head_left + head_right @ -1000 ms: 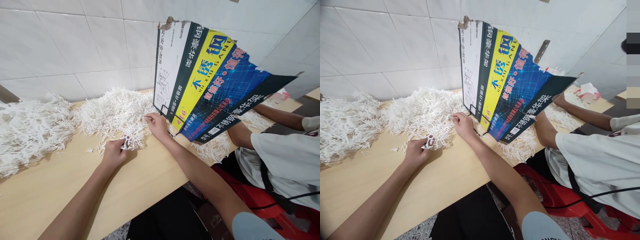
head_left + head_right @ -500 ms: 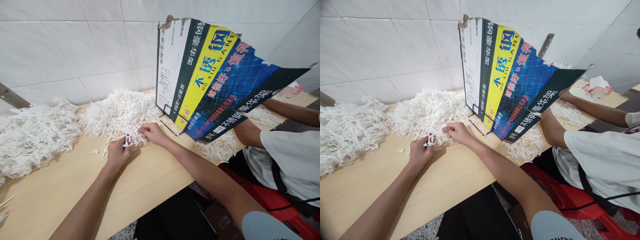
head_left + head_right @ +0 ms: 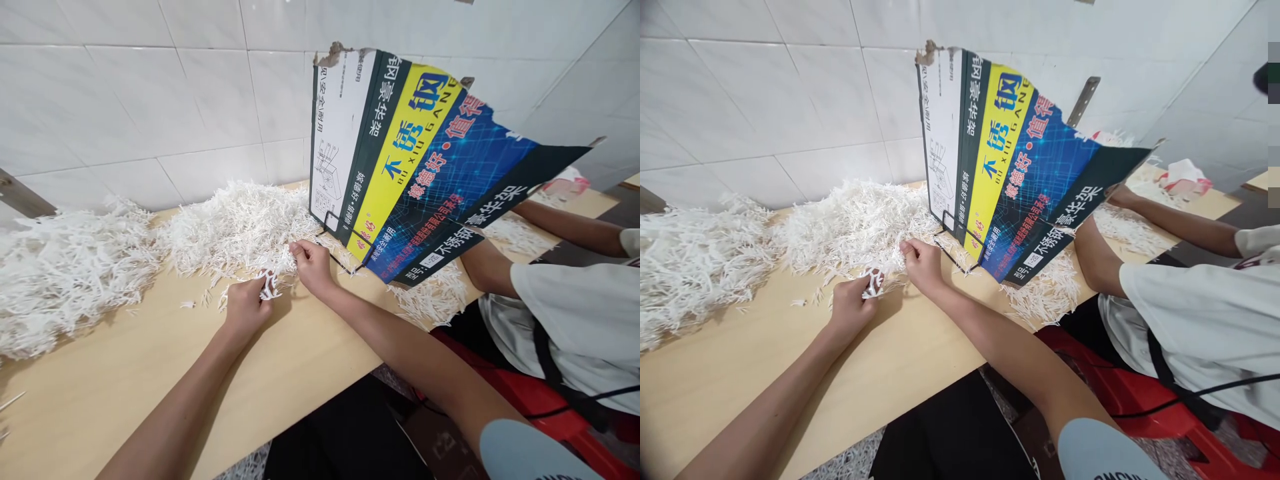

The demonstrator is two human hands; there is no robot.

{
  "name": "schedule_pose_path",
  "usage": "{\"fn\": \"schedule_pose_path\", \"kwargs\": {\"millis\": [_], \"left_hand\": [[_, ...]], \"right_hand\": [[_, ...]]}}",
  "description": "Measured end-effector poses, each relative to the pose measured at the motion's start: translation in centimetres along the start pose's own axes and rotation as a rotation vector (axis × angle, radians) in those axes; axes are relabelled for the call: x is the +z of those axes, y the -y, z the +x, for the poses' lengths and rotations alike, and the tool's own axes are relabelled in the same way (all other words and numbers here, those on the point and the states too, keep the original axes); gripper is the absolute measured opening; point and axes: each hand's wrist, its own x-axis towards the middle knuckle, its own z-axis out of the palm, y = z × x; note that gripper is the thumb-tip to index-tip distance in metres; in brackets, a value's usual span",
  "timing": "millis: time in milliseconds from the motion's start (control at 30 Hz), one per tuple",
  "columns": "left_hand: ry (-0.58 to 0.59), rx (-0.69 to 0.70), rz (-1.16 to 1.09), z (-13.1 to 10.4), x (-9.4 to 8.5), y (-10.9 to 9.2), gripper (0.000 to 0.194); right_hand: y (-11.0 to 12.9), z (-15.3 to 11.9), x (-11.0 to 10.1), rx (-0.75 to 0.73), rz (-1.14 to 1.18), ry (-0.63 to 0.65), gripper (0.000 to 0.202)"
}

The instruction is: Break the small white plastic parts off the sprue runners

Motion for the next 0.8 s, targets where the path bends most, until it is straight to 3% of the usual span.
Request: {"fn": "schedule_pose_path", "kwargs": {"millis": [467,533,667,800], "left_hand": [[-0.005,0.047,0.025,0.0,-0.2,-0.7,0.005],[-0.035,0.088,0.013,-0.3,-0.4,-0.7,0.007],[-0.136,0.141,-0.003,-1.4,-1.1,0.2,0.008],[-0.238,0.029,0.031,-1.5,-1.2,1.3,0.005]], "right_hand": [[-0.3,0.2,0.4,0.073,0.087,-0.081,0.038],[-1.0,0.7,0.3,0.085,0.105,-0.085,0.039],[-2.4,2.2,-0.5,0.219,0.128,-0.216,0.043],[-2.0,2.5,-0.7,0.001,-0.013,-0.045,0.035]]}}
